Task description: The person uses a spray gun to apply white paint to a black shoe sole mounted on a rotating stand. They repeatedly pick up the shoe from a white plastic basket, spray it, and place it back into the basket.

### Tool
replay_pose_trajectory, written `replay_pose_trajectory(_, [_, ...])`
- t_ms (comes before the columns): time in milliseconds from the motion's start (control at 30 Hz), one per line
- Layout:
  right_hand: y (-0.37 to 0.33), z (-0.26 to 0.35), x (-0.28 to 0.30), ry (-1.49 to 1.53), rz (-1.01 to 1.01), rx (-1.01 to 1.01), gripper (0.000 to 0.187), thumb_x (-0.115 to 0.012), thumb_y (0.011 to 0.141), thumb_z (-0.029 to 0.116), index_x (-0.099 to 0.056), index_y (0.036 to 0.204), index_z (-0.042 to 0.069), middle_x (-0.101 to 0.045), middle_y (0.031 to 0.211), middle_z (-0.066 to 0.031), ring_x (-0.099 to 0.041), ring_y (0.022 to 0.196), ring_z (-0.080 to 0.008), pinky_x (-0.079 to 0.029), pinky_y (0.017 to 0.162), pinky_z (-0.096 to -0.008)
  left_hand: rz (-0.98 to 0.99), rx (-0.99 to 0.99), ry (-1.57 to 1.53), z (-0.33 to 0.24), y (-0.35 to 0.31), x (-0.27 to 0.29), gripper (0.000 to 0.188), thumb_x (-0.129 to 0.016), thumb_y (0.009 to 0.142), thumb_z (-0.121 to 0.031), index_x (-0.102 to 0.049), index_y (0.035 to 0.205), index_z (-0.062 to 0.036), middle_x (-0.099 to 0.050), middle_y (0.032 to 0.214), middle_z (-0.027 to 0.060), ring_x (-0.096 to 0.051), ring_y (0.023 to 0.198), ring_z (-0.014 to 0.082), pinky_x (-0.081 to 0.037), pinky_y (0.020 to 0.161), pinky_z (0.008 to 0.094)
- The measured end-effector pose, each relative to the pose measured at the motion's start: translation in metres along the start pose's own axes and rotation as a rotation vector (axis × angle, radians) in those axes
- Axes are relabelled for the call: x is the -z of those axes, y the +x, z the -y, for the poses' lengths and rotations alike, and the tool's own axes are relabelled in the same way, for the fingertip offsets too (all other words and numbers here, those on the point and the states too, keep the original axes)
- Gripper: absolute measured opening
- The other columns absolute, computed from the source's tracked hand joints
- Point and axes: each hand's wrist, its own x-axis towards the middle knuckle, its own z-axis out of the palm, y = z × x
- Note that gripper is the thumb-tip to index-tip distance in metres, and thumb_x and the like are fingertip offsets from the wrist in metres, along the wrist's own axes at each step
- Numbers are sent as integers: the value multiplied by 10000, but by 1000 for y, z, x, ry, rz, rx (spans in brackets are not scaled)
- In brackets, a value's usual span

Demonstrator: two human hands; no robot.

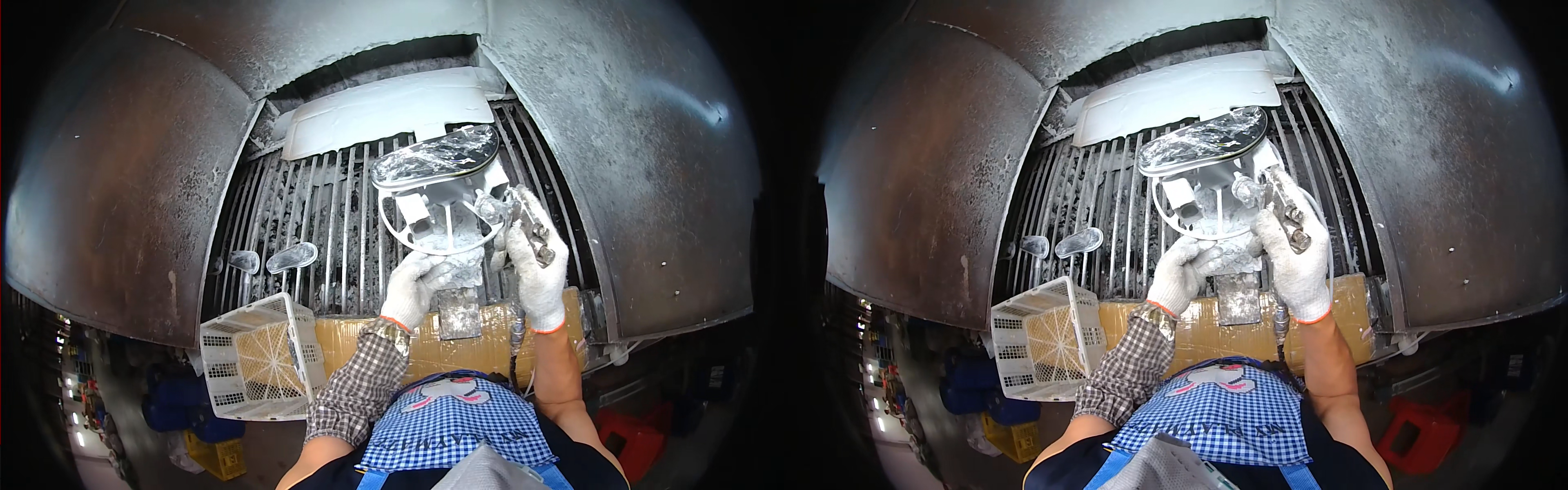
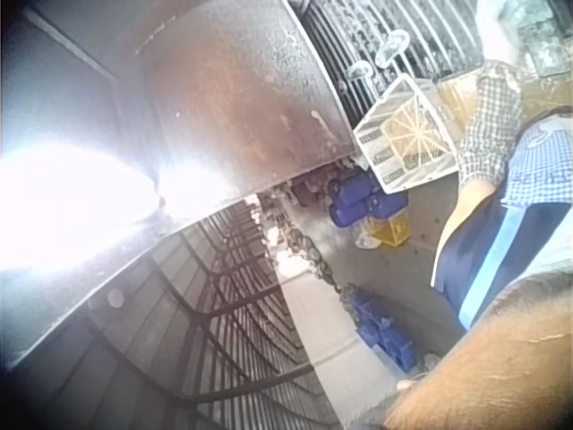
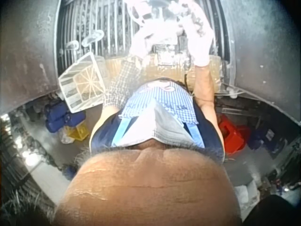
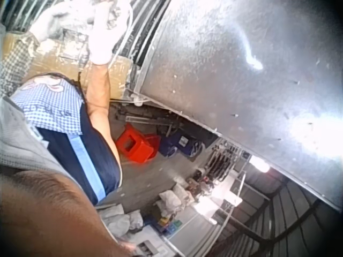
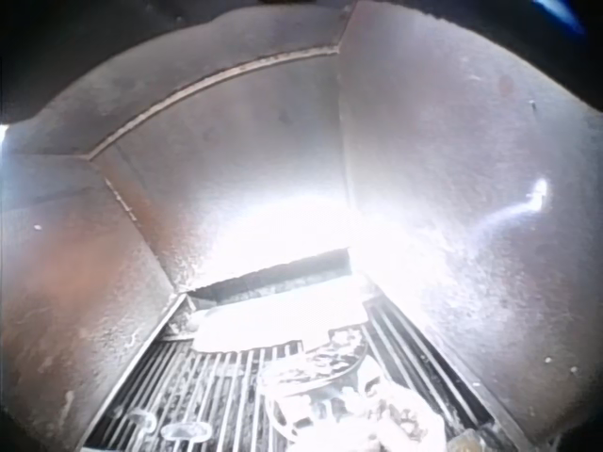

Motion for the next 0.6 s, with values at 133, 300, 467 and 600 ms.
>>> replay_pose_trajectory(133, [1, 6, 7, -46, -17, 16, 552, -671, 1041, 81, -503, 1543, -77, -662, 1297, -133, -654, 1040, -127, -536, 901, -270, -55, 16, 21, -2, 0, 1, 479, -536, 989, -65, -545, 1450, 66, -670, 1367, 214, -695, 1172, 322, -580, 1045, 465])
replay_pose_trajectory(300, [2, 8, 13, -9, -35, 23, 578, -654, 1074, 151, -462, 1580, -51, -682, 926, -41, -625, 733, -80, -514, 659, -230, -69, -4, -22, -4, -2, 0, 447, -545, 993, -66, -569, 1423, 52, -691, 1313, 194, -705, 1122, 301, -597, 977, 430])
replay_pose_trajectory(467, [0, 22, 17, 120, -46, -42, 588, -642, 1060, 94, -438, 1587, -72, -670, 918, -26, -607, 736, -63, -514, 667, -225, -83, -6, -57, -3, 1, 11, 436, -549, 984, -47, -564, 1407, 58, -692, 1274, 221, -702, 1154, 358, -591, 1038, 501])
replay_pose_trajectory(600, [5, 22, 23, 83, -82, -14, 587, -632, 1066, 109, -435, 1589, -70, -653, 847, -18, -599, 688, -68, -506, 647, -225, -108, -6, -67, -2, 4, 25, 430, -566, 973, -45, -568, 1396, 36, -702, 1239, 223, -700, 1151, 387, -580, 1043, 535])
